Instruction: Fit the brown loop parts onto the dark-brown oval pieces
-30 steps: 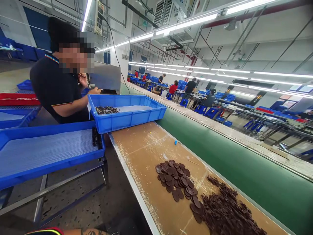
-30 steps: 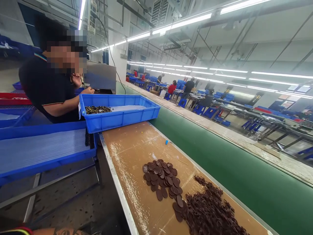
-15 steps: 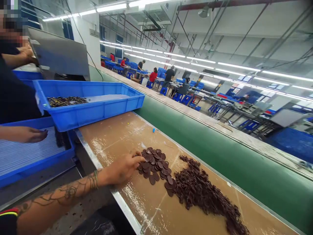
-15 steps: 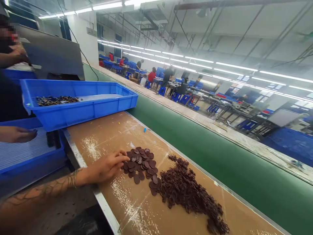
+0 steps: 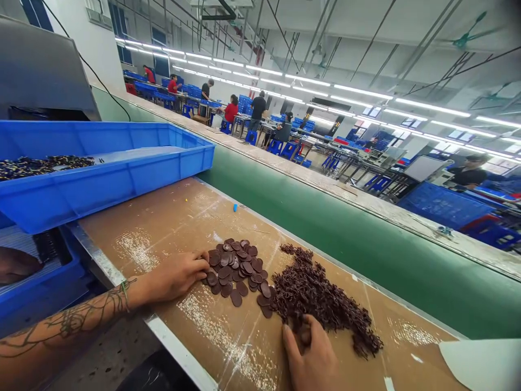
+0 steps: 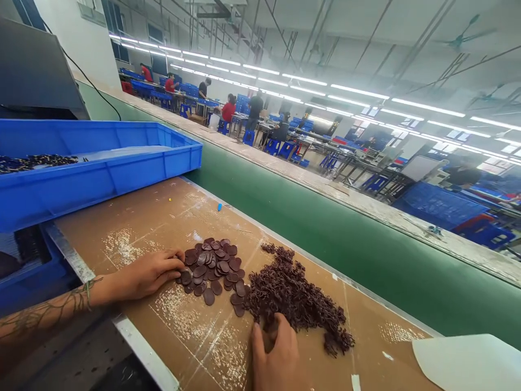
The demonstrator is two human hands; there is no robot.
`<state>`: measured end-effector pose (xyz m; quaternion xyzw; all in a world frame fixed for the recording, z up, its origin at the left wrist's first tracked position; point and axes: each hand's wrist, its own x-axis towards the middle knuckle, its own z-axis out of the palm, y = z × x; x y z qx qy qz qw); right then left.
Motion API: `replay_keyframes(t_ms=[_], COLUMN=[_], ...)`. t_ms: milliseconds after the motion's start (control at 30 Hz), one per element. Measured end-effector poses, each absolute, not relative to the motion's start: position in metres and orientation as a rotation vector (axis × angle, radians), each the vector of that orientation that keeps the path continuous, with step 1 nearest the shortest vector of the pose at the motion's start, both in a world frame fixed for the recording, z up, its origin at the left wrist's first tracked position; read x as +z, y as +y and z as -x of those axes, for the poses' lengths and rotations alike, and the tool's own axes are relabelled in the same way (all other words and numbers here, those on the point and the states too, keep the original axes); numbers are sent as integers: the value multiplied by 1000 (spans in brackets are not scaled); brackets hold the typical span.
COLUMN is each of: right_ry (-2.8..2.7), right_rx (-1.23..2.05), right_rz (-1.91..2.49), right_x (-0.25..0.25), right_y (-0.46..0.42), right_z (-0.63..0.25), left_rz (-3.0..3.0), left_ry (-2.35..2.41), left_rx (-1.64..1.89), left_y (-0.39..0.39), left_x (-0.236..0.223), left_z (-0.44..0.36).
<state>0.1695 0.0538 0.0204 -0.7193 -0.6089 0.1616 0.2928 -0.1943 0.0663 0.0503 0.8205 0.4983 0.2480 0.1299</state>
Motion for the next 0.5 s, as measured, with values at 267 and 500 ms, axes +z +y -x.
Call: replay_keyframes(t_ms=[267, 500], right_ry=[-1609, -1622], right_rx=[445, 481], right_rz=[1906, 1953], right_x=[14, 14], right_y=[34, 43], right_z=[-170, -170], left_rz=[-2263, -2176], left_ry=[1501, 1603], left_rx=[716, 694], left_y=[61, 68], left_x=[47, 46], left_z=[210, 223])
